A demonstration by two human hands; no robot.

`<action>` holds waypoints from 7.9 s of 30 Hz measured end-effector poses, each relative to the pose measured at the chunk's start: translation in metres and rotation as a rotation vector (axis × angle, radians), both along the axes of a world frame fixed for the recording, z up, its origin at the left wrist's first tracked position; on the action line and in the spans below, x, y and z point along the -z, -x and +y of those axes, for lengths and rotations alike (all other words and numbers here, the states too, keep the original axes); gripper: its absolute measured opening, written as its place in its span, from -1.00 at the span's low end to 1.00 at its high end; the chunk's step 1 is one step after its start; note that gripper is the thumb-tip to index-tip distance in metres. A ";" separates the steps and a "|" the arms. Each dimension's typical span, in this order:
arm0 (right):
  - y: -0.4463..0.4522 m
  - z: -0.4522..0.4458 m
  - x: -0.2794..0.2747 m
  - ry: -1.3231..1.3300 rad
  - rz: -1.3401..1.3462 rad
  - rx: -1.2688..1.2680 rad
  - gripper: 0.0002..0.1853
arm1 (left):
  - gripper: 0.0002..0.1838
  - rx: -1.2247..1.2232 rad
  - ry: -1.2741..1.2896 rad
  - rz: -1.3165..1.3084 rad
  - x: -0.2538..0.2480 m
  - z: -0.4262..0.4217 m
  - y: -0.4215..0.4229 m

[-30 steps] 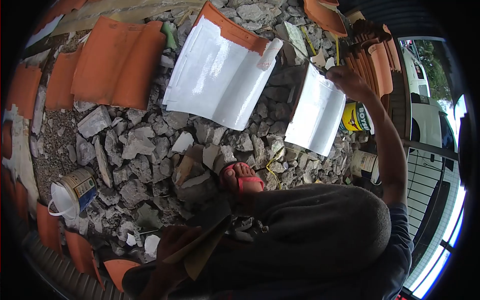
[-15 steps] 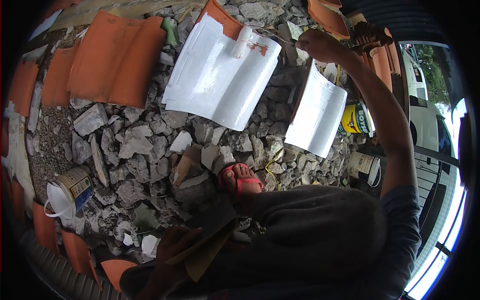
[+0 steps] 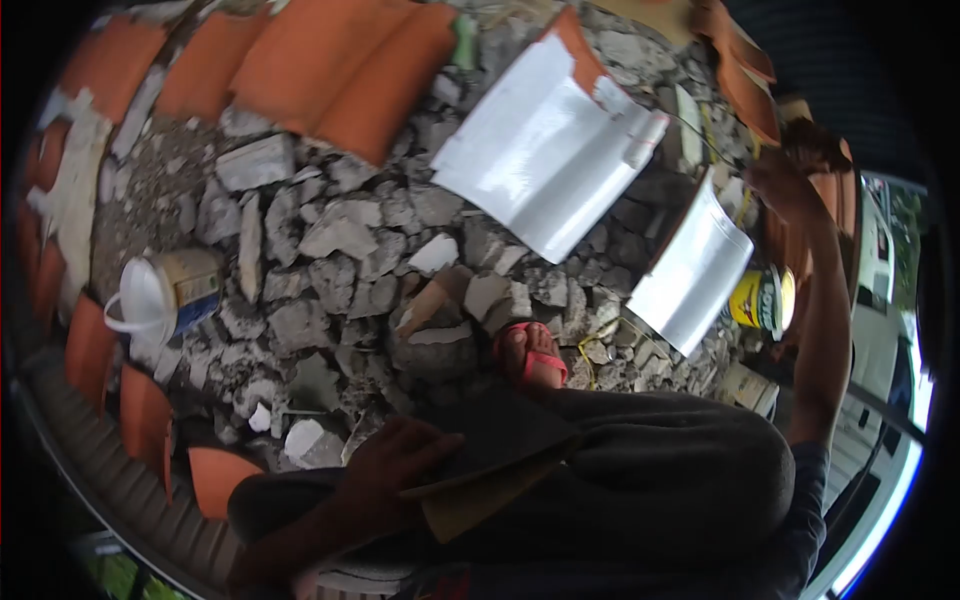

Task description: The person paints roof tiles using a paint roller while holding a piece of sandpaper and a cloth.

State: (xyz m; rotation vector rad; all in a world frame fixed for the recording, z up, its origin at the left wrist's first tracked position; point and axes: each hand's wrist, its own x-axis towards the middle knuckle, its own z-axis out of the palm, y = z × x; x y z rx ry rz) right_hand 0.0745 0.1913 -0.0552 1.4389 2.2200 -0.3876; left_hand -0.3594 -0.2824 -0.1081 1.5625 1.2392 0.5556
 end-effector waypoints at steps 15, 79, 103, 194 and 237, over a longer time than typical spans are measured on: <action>0.426 -0.212 -0.089 0.067 0.614 -0.815 -0.64 | -0.85 0.063 -0.143 0.479 0.046 -0.020 -0.034; 0.774 -0.389 0.061 -0.394 0.062 -1.311 -0.71 | -0.36 0.348 0.561 0.511 0.311 0.176 -0.300; 0.745 -0.277 0.136 -0.834 0.737 -1.665 -0.84 | -0.71 -0.051 -0.410 0.417 0.084 0.071 -0.054; 0.096 -0.135 0.054 -0.552 0.676 -0.141 -0.67 | -0.63 0.366 0.079 0.441 0.012 -0.007 0.015; 0.029 -0.049 0.112 -0.395 0.496 -0.065 -0.69 | -0.59 0.415 0.111 0.392 0.014 -0.002 0.009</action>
